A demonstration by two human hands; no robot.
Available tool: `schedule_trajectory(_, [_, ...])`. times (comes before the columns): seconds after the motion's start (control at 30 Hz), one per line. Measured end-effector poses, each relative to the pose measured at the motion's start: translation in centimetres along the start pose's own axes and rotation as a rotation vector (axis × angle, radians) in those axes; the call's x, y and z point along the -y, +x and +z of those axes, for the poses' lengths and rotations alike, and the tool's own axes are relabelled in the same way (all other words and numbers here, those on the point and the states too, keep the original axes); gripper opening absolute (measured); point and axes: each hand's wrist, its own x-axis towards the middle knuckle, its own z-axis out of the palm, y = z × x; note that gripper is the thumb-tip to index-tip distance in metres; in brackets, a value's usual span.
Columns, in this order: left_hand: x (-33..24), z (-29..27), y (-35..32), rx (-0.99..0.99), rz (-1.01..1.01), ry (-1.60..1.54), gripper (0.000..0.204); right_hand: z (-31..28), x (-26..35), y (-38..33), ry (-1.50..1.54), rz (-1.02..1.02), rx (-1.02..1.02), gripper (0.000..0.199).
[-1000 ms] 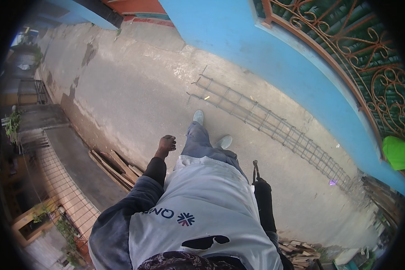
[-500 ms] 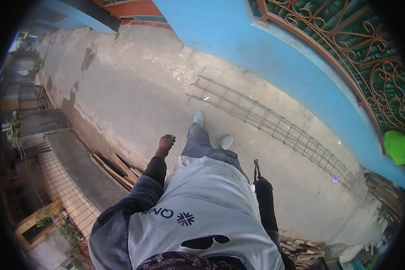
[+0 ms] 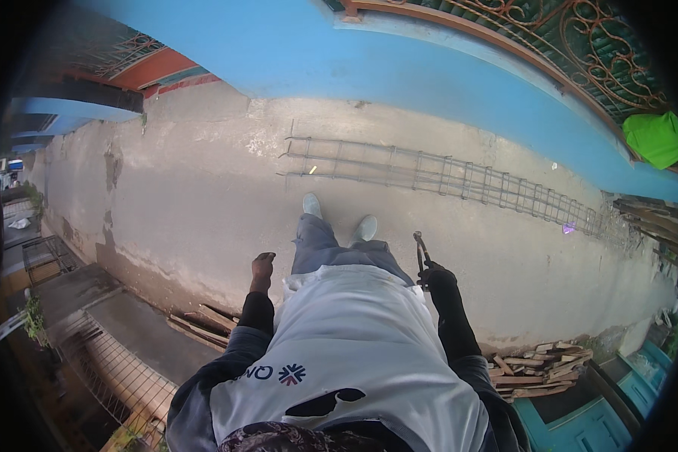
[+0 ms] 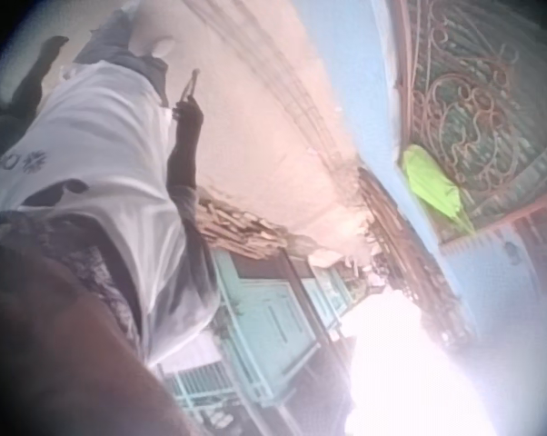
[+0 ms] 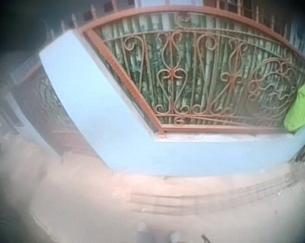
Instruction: The person uses pliers to bend and secure wire ties on a rebar cage laid on a concrete floor. They move along the cage, repeatedly twisting wire ties at intersections to fasten the structure.
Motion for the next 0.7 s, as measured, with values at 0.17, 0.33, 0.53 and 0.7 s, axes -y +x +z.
schedule_trajectory(0.17, [-1.0, -2.3, -1.0, -0.021, 0.031, 0.168, 0.026, 3.9, 1.9, 0.6, 0.288, 0.099, 0.083, 0.052])
schedule_trajectory(0.33, [-6.8, -1.2, -3.4, -0.064, -0.025, 0.616, 0.022, 6.0, 1.0, 0.8, -0.103, 0.138, 0.007, 0.056])
schedule_trajectory(0.53, [-4.9, -1.6, 2.8, 0.082, 0.138, 0.353, 0.024, 8.8, 0.4, 0.8, -0.766, -0.094, 0.047, 0.058])
schedule_trajectory(0.7, [-7.9, -0.2, 7.0, 0.172, -0.021, 0.244, 0.024, 10.3, 3.1, -1.8, -0.465, -0.049, 0.018, 0.053])
